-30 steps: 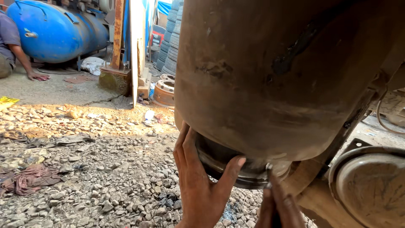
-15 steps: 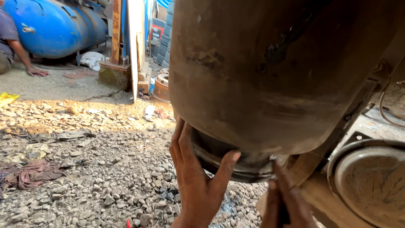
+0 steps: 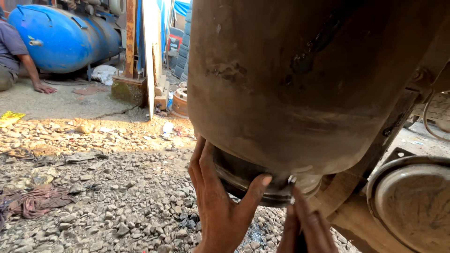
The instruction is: The person uses a small metal scraper to remove dirt and grime from the rim of a large cylindrical metal part. They repeatedly scrape and wipe the same area with their fingers, working around the circumference of the part.
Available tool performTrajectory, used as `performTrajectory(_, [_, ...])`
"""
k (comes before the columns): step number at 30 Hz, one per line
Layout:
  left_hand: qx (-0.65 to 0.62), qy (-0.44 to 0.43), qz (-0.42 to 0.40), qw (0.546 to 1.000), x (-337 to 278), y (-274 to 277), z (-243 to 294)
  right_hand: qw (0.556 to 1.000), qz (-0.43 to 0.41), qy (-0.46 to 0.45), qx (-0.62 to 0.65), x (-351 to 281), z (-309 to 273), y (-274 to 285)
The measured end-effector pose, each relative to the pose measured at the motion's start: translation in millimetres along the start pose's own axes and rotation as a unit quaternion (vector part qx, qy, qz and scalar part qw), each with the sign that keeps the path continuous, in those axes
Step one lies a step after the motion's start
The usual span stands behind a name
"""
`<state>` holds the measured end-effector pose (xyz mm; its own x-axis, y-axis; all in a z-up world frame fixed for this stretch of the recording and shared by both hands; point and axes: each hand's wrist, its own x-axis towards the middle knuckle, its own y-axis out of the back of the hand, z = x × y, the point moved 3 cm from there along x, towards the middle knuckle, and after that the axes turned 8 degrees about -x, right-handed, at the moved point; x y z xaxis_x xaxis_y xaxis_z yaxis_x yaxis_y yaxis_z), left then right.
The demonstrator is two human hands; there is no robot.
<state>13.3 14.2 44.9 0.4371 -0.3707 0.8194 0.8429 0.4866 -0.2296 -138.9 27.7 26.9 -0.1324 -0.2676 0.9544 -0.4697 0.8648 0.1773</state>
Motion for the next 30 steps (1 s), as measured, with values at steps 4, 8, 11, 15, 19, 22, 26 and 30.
performTrajectory(4, [-0.025, 0.011, 0.022, 0.999, 1.3, 1.0, -7.5, 0.982, -0.112, -0.142, -0.045, -1.2, 22.2, -9.7])
performTrajectory(8, [-0.093, 0.087, 0.085, 0.988, 3.5, 2.9, -10.9, 0.998, -0.043, -0.035, -0.033, -10.7, 13.8, -17.4])
performTrajectory(11, [-0.148, 0.142, 0.13, 0.97, 3.8, 1.2, -13.2, 0.999, -0.012, -0.014, -0.046, -19.3, 15.2, -17.8])
performTrajectory(15, [-0.257, 0.343, 0.138, 0.893, -4.8, -3.9, -26.9, 0.996, -0.036, -0.077, -0.036, -27.7, 17.9, -15.6])
performTrajectory(19, [-0.251, 0.401, 0.143, 0.869, 3.7, 9.2, -39.8, 0.996, -0.008, 0.052, -0.069, -17.8, -3.3, -15.9])
performTrajectory(22, [-0.197, 0.353, 0.122, 0.906, 6.8, 16.8, -46.1, 0.987, -0.093, -0.096, -0.089, -16.9, 7.4, -19.9])
performTrajectory(26, [-0.201, 0.366, 0.11, 0.902, 4.9, 15.1, -49.9, 0.998, -0.036, 0.007, -0.054, -27.8, 9.7, -17.9])
performTrajectory(30, [-0.202, 0.389, 0.081, 0.895, 4.3, 15.7, -49.3, 0.992, 0.014, 0.122, -0.037, -31.2, 10.2, -28.6])
